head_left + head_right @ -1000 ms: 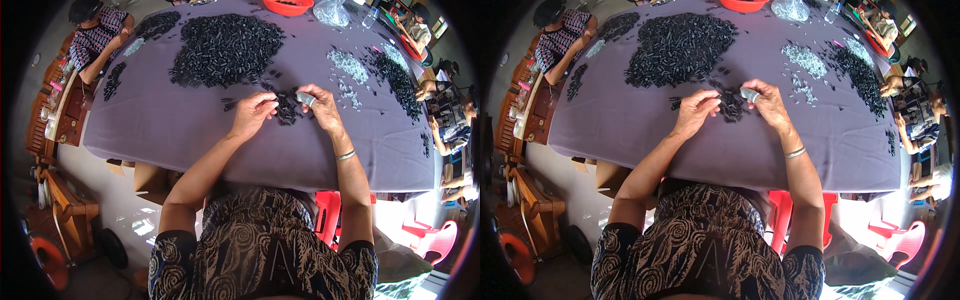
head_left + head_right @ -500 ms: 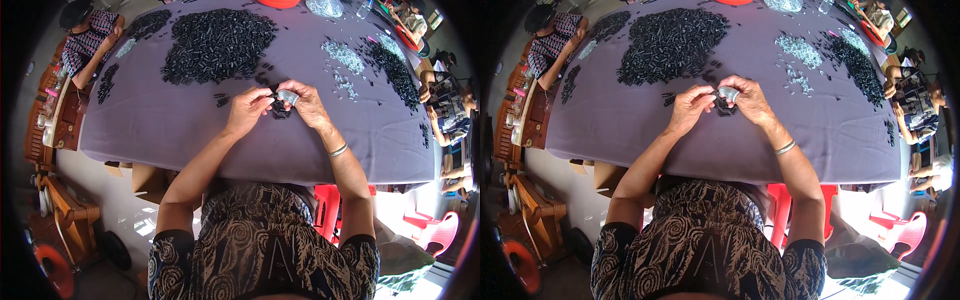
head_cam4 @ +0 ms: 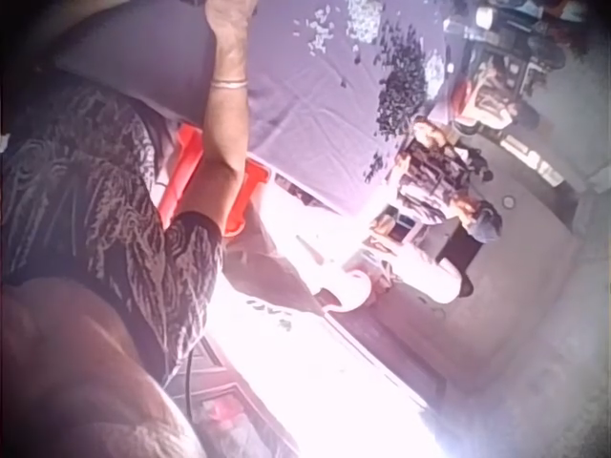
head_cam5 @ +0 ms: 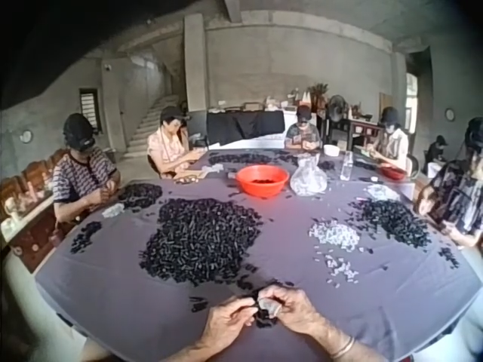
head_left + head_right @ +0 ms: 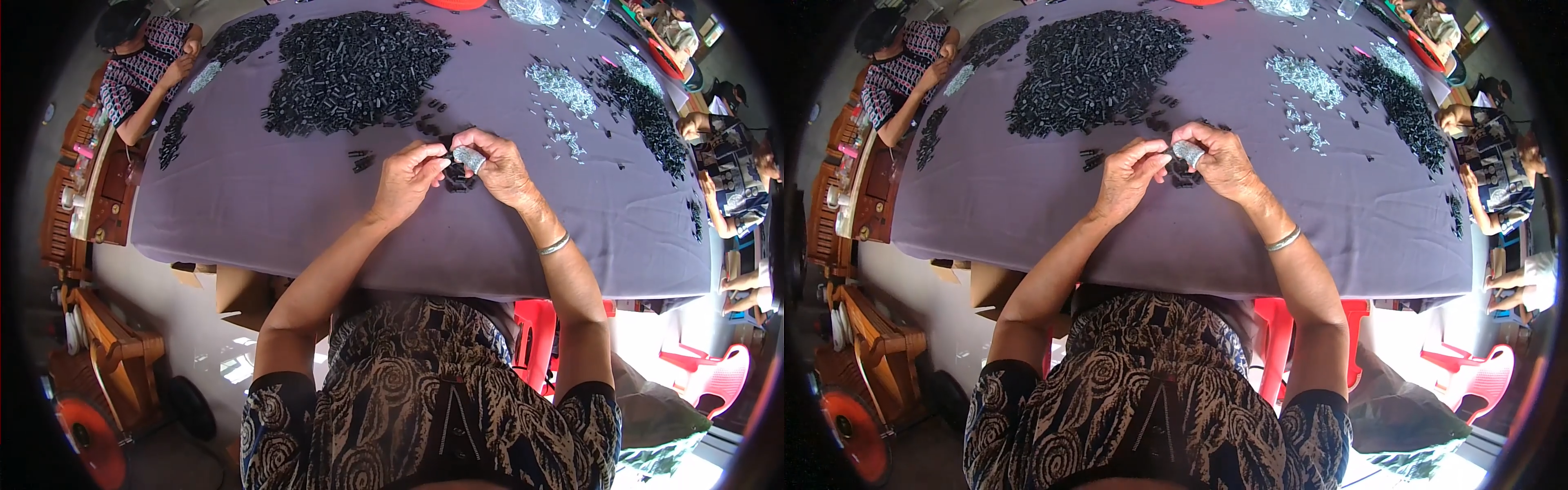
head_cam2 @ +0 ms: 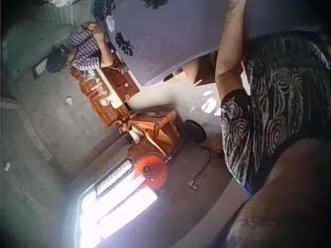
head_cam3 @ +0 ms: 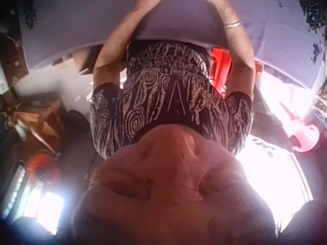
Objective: Sort small black components from a pile on the table and place them into a small plastic bag.
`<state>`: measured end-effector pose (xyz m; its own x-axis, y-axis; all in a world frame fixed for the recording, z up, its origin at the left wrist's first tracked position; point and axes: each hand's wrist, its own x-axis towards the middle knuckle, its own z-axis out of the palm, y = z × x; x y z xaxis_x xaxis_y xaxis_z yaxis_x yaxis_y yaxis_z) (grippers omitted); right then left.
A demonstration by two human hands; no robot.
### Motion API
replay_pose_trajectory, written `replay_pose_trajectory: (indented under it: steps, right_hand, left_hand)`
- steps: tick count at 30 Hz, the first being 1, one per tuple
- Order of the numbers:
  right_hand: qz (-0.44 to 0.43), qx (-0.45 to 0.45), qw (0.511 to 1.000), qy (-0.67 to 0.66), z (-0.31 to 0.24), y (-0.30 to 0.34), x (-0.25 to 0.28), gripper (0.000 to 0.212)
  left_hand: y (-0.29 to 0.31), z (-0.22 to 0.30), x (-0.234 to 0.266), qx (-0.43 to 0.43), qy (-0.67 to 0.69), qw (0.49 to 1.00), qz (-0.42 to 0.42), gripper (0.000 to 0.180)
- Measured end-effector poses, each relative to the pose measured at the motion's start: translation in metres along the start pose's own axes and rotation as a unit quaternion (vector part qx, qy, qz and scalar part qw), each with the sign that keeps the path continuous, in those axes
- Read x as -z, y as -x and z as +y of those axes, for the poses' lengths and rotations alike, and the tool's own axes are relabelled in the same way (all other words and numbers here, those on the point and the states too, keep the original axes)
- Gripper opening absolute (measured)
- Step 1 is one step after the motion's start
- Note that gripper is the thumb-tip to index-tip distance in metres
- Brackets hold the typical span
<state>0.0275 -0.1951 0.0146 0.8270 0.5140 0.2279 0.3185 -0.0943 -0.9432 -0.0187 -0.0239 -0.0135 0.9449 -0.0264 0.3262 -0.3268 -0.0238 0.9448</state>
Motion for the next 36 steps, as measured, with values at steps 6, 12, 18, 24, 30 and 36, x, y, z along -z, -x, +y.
replay_pose_trajectory:
  steps: [6, 12, 18, 24, 30, 36]
  right_hand:
    - [-0.003, 0.07, 0.996, 0.059, -0.006, 0.002, 0.002, 0.011]
    - [0.003, 0.064, 0.994, 0.087, -0.009, 0.003, -0.001, 0.014]
    - [-0.005, -0.002, 0.996, -0.085, 0.0, 0.002, -0.002, 0.017]
    - [0.014, -0.077, 0.981, -0.175, -0.007, 0.001, 0.009, 0.037]
    - [-0.094, -0.118, 0.948, -0.279, 0.003, 0.006, 0.012, 0.061]
    - [-0.103, -0.082, 0.922, -0.365, -0.006, 0.014, 0.01, 0.044]
  left_hand:
    - [0.001, -0.002, 0.0, 0.012, 0.064, 0.998, -0.024, 0.016]
    - [0.0, -0.003, 0.0, 0.01, 0.083, 0.996, -0.023, 0.015]
    - [-0.002, -0.003, -0.002, -0.006, 0.081, 0.997, -0.009, 0.016]
    - [-0.002, 0.003, 0.0, -0.006, 0.092, 0.996, 0.009, 0.016]
    - [-0.006, 0.022, -0.015, -0.062, 0.137, 0.988, -0.019, 0.016]
    - [-0.014, 0.04, -0.033, -0.071, 0.158, 0.985, -0.007, 0.013]
